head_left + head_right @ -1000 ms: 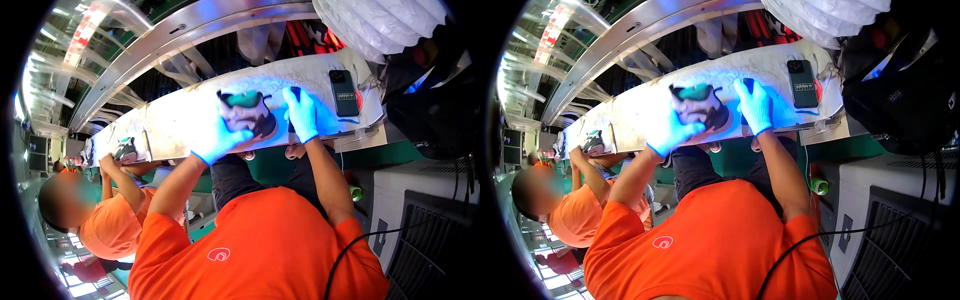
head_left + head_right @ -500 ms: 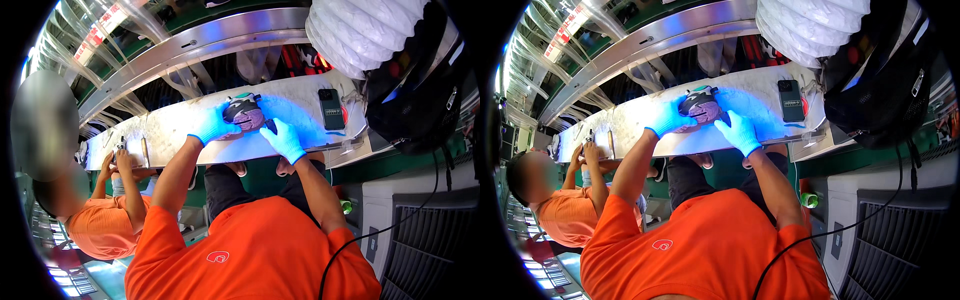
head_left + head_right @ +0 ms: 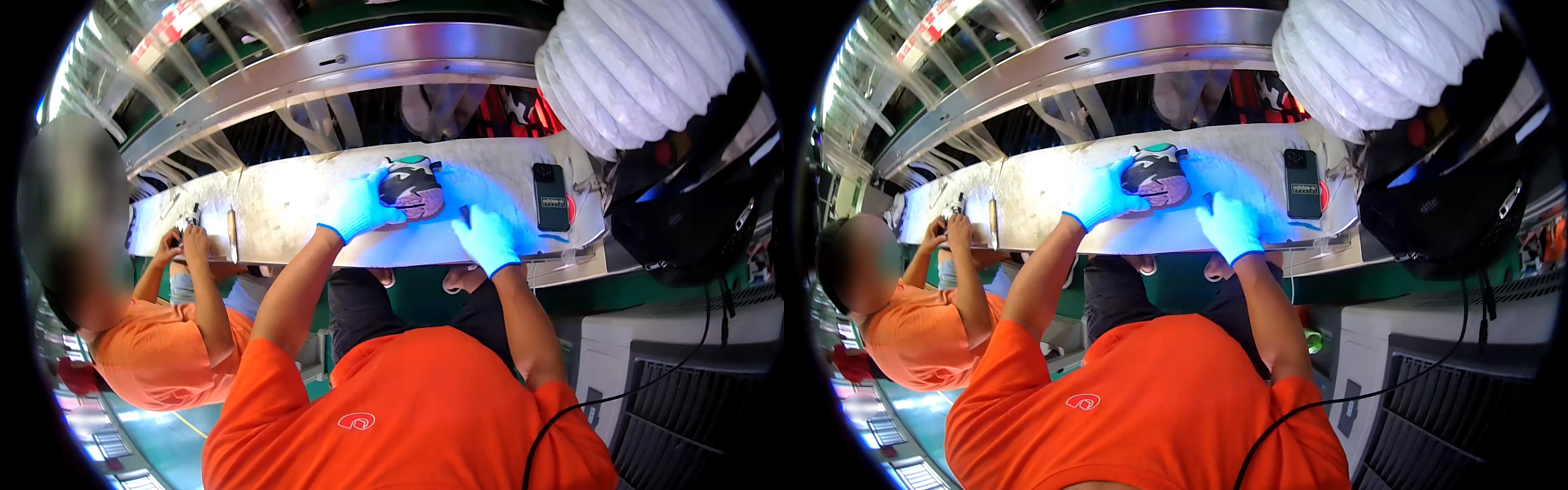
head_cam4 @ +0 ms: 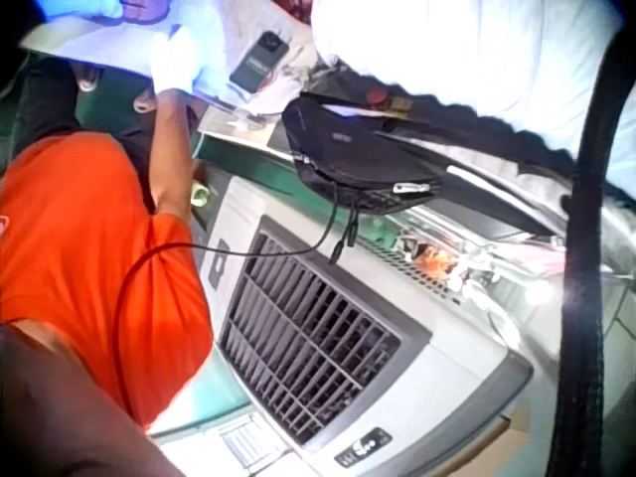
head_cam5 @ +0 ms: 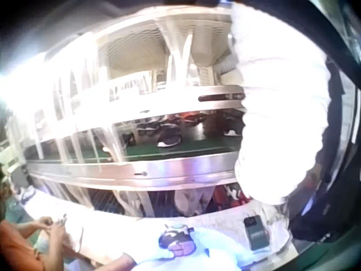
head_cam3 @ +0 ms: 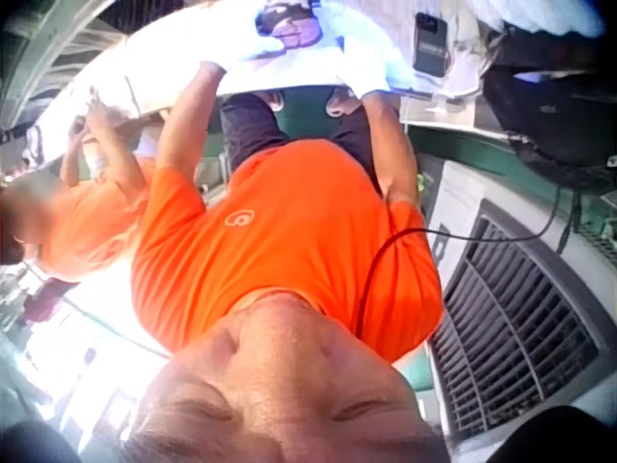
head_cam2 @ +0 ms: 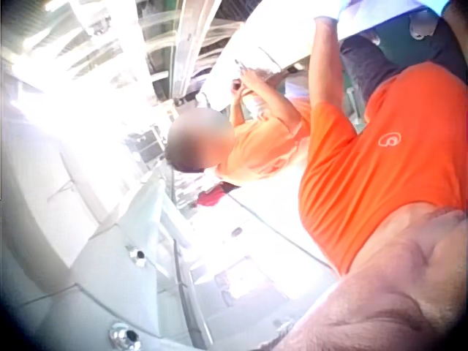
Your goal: The person scrubs a white and black sneaker using a small brush and a cleaning solution. They repeatedly scrub the upper, sole, and heel areas, rotating the shoe to access different sides. The person works at a bench in a factory setting, handling the shoe one at a time.
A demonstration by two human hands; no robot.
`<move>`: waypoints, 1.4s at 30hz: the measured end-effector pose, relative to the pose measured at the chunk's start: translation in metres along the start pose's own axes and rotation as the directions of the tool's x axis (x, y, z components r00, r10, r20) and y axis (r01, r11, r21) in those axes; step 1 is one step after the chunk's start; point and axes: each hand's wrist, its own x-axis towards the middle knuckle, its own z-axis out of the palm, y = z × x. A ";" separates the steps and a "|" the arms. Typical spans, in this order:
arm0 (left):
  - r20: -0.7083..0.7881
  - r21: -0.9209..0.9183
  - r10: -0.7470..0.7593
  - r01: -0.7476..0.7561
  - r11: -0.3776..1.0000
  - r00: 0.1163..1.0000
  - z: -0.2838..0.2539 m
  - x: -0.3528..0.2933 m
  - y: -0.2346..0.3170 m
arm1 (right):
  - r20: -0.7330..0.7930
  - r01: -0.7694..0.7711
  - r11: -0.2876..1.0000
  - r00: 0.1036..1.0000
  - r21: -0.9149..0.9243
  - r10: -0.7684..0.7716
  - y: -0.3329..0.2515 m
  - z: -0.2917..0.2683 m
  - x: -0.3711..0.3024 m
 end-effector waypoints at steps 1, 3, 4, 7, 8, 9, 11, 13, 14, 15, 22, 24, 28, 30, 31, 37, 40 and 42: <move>-0.034 0.014 0.014 -0.013 1.000 0.999 0.006 -0.003 0.005 | -0.036 -0.076 0.996 0.997 -0.053 0.074 0.004 -0.008 -0.002; -0.134 0.025 0.175 -0.173 0.985 0.976 0.007 -0.013 0.010 | -0.326 0.053 0.989 0.941 -0.135 -0.095 0.025 -0.002 0.009; -0.216 0.057 0.269 -0.263 0.963 0.938 0.012 -0.018 0.002 | -0.477 0.137 0.985 0.862 -0.107 -0.172 0.029 0.000 0.014; -0.341 -0.201 0.103 -0.180 0.963 0.934 0.014 -0.042 -0.027 | -0.449 0.159 0.863 0.890 0.479 0.085 -0.007 -0.008 0.022; -0.391 -0.270 0.002 -0.117 0.956 0.920 0.018 -0.049 -0.048 | -0.375 0.152 0.726 0.914 0.671 0.155 -0.007 0.004 0.037; -0.429 -0.339 -0.097 -0.060 0.939 0.898 0.020 -0.056 -0.067 | -0.283 0.127 0.546 0.935 0.828 0.211 -0.002 0.018 0.055; -0.097 -0.613 -0.268 0.155 0.775 0.958 0.025 -0.061 -0.090 | -0.229 0.091 0.672 0.966 0.735 0.120 -0.037 0.023 0.069; 0.011 -0.834 -0.199 0.119 0.538 0.980 0.036 -0.066 -0.099 | -0.159 0.104 0.557 0.986 0.824 0.051 -0.044 0.049 0.094; 0.058 -0.877 -0.324 0.204 0.435 0.944 0.037 -0.067 -0.096 | -0.153 0.127 0.516 0.988 0.847 0.008 -0.047 0.047 0.089; -0.022 -0.835 -0.303 0.149 0.530 0.953 0.034 -0.077 -0.100 | -0.149 0.148 0.473 0.988 0.868 -0.035 -0.047 0.044 0.081; 0.107 -0.994 -0.101 0.109 0.014 0.989 0.021 -0.169 -0.063 | -0.156 0.217 0.214 0.950 0.952 -0.269 -0.031 0.054 0.002; 0.114 -0.991 -0.101 0.106 -0.079 0.988 0.019 -0.184 -0.057 | -0.102 0.160 0.222 0.962 0.962 -0.254 -0.011 0.066 -0.001; 0.071 -0.989 -0.152 0.049 -0.140 0.986 0.024 -0.183 -0.049 | -0.177 0.235 0.250 0.956 0.939 -0.232 -0.024 0.060 -0.001; 0.096 -0.988 -0.172 0.072 -0.138 0.980 0.022 -0.179 -0.048 | -0.202 0.253 0.228 0.954 0.940 -0.223 -0.022 0.063 -0.002; 0.102 -0.988 -0.178 0.078 -0.135 0.979 0.021 -0.178 -0.047 | -0.213 0.260 0.213 0.952 0.942 -0.219 -0.023 0.064 -0.003; 0.136 -0.988 -0.221 0.114 -0.107 0.966 0.019 -0.174 -0.046 | -0.205 0.241 0.213 0.963 0.947 -0.176 -0.019 0.068 -0.006; 0.193 -0.979 -0.252 0.170 -0.112 0.948 0.014 -0.173 -0.044 | -0.194 0.220 0.227 0.972 0.949 -0.129 -0.012 0.074 -0.010; 0.226 -0.972 -0.277 0.198 -0.125 0.934 0.015 -0.174 -0.043 | -0.206 0.235 0.211 0.967 0.949 -0.149 -0.013 0.075 -0.013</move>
